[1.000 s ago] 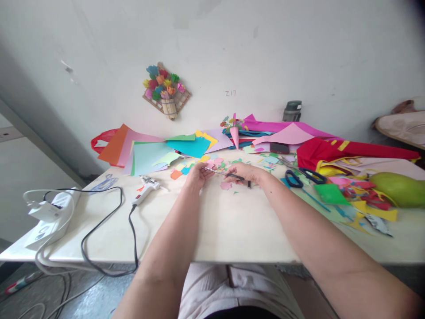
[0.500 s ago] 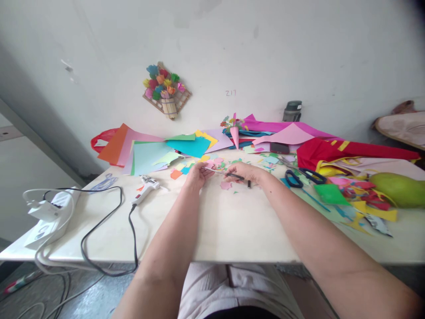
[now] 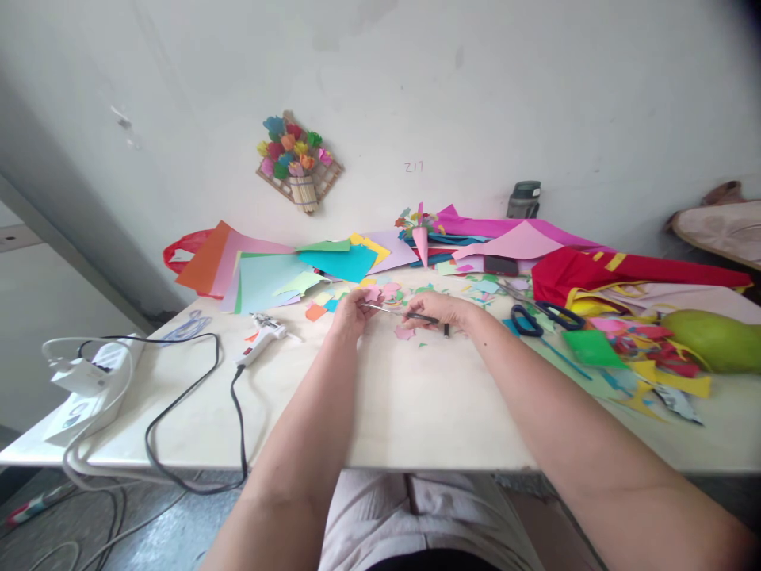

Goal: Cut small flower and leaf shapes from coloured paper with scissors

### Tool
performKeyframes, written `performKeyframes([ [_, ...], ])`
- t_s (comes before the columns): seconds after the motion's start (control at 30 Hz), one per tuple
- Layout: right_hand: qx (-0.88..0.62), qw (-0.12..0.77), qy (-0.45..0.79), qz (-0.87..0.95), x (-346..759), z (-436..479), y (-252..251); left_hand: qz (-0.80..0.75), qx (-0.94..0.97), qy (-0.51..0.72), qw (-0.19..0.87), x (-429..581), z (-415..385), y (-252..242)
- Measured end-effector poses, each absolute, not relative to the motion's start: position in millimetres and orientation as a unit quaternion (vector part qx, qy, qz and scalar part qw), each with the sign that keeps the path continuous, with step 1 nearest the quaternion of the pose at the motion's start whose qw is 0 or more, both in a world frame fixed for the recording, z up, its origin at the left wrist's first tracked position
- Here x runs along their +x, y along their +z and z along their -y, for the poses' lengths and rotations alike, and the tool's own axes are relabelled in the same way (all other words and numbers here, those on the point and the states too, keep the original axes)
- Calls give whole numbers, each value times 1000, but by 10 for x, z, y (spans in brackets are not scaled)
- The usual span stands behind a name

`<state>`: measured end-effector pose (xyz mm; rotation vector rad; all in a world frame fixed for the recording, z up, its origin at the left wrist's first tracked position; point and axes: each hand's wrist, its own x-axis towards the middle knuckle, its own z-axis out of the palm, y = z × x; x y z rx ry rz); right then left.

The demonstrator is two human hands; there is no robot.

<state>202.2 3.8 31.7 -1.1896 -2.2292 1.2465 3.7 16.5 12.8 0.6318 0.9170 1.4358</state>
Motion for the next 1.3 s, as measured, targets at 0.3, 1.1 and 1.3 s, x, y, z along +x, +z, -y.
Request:
performKeyframes([
  [0.3, -436, 165, 508, 724, 2103, -19, 332, -358, 310, 682, 558, -25, -205, 55],
  [1.1, -416, 281, 514, 696, 1958, -60, 203, -374, 302, 668, 569, 36, -194, 64],
  [1.3, -427, 323, 522, 664, 1909, -39, 228, -408, 313, 662, 546, 52, -164, 111],
])
